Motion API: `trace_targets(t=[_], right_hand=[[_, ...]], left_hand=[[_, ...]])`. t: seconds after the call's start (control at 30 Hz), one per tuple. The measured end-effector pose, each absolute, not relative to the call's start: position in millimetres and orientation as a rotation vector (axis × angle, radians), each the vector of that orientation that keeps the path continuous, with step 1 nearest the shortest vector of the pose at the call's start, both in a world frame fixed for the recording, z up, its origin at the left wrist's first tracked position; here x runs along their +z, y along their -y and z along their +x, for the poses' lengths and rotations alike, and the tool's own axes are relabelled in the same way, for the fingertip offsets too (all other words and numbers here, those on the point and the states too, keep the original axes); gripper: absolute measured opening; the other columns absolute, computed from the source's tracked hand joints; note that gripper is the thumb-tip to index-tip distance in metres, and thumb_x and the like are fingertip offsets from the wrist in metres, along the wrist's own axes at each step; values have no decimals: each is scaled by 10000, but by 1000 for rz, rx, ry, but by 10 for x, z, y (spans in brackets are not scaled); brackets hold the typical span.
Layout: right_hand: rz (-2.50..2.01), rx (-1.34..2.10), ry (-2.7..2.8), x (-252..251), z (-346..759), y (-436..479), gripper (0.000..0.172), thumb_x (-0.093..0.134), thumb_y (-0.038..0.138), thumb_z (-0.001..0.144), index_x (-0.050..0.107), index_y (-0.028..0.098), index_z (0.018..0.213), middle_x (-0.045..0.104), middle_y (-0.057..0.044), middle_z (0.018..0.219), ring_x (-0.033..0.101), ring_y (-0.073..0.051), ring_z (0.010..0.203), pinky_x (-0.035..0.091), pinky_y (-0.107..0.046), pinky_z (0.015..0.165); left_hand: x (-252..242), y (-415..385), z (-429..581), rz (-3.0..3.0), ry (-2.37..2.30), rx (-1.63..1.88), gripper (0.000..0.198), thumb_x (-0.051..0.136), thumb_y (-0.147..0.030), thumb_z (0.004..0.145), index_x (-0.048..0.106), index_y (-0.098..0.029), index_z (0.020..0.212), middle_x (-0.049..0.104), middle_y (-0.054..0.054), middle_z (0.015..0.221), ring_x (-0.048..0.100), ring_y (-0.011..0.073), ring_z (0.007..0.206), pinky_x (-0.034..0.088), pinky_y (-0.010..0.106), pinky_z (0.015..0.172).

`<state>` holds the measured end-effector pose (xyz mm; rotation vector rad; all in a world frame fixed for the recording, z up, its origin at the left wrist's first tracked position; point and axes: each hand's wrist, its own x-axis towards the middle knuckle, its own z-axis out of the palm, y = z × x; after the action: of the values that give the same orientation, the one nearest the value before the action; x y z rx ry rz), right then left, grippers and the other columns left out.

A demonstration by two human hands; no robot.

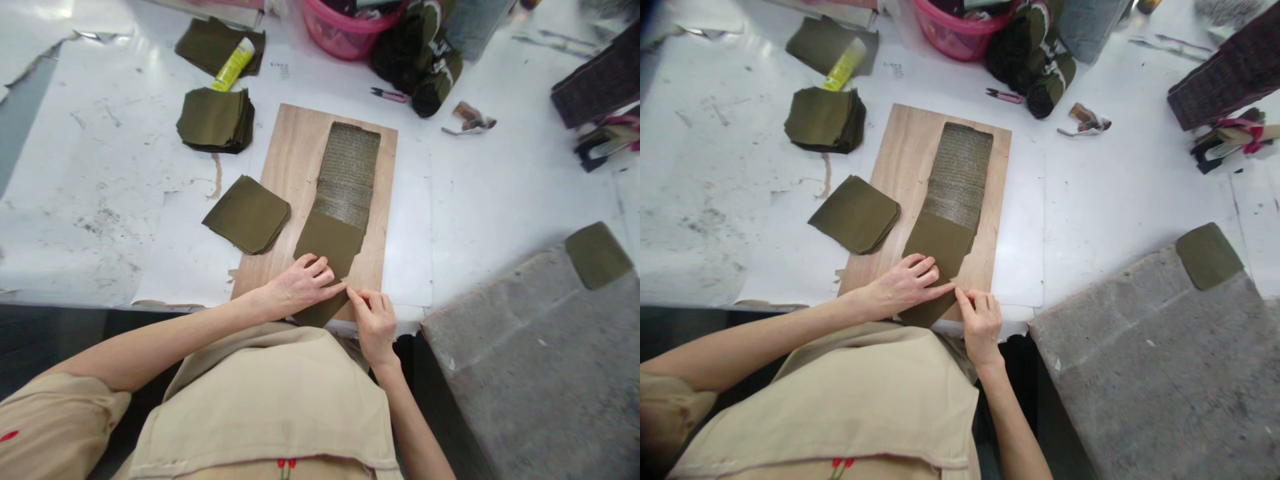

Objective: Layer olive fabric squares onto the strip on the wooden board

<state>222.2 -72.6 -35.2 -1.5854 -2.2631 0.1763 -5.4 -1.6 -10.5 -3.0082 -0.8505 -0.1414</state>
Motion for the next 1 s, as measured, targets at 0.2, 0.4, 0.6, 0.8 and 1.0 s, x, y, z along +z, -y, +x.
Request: trace_targets(t=[0.2, 0.4, 0.6, 0.8, 1.0], right_hand=[[-1635, 152, 2276, -320, 2235, 787, 340, 537, 143, 942, 661, 269, 1232, 623, -65, 937, 524, -176, 862, 461, -295, 782], [-1676, 153, 2260, -261, 2261, 811, 332, 512, 127, 948, 678, 263, 1201, 625, -64, 945, 532, -174, 858, 463, -303, 792], [-1705, 173, 2211, -232, 2173, 757, 342, 507, 131, 949, 660, 253, 1229, 630, -80, 1054, 553, -180, 937, 457, -310, 848], [-1728, 56, 2331, -260, 2116, 731, 346, 575, 218, 938, 632, 316, 1265, 630, -75, 1126, 542, -204, 994, 416, -336, 844], [-1740, -52, 2428, -254, 2129, 710, 378, 584, 223, 933, 608, 356, 1286, 631, -68, 1144, 523, -211, 959, 391, -349, 806]], left_hand=[[-107, 20, -47, -2986, 842, -102, 409, 488, -162, 960, 472, -287, 1349, 589, 71, 1090, 545, 253, 1105, 434, 433, 957], [-129, 28, -54, -3006, 853, -124, 410, 492, -168, 961, 470, -295, 1351, 587, 73, 1088, 539, 253, 1120, 430, 442, 964], [-139, 30, -53, -3003, 864, -154, 430, 503, -148, 951, 466, -286, 1356, 590, 77, 1090, 541, 248, 1120, 431, 441, 974], [-152, 33, -83, -3016, 876, -176, 393, 511, -164, 950, 494, -264, 1329, 586, 81, 1136, 536, 248, 1140, 421, 430, 1010], [-182, 29, -139, -3017, 906, -247, 345, 517, -166, 951, 537, -227, 1290, 602, 85, 1152, 548, 241, 1134, 426, 412, 1014]])
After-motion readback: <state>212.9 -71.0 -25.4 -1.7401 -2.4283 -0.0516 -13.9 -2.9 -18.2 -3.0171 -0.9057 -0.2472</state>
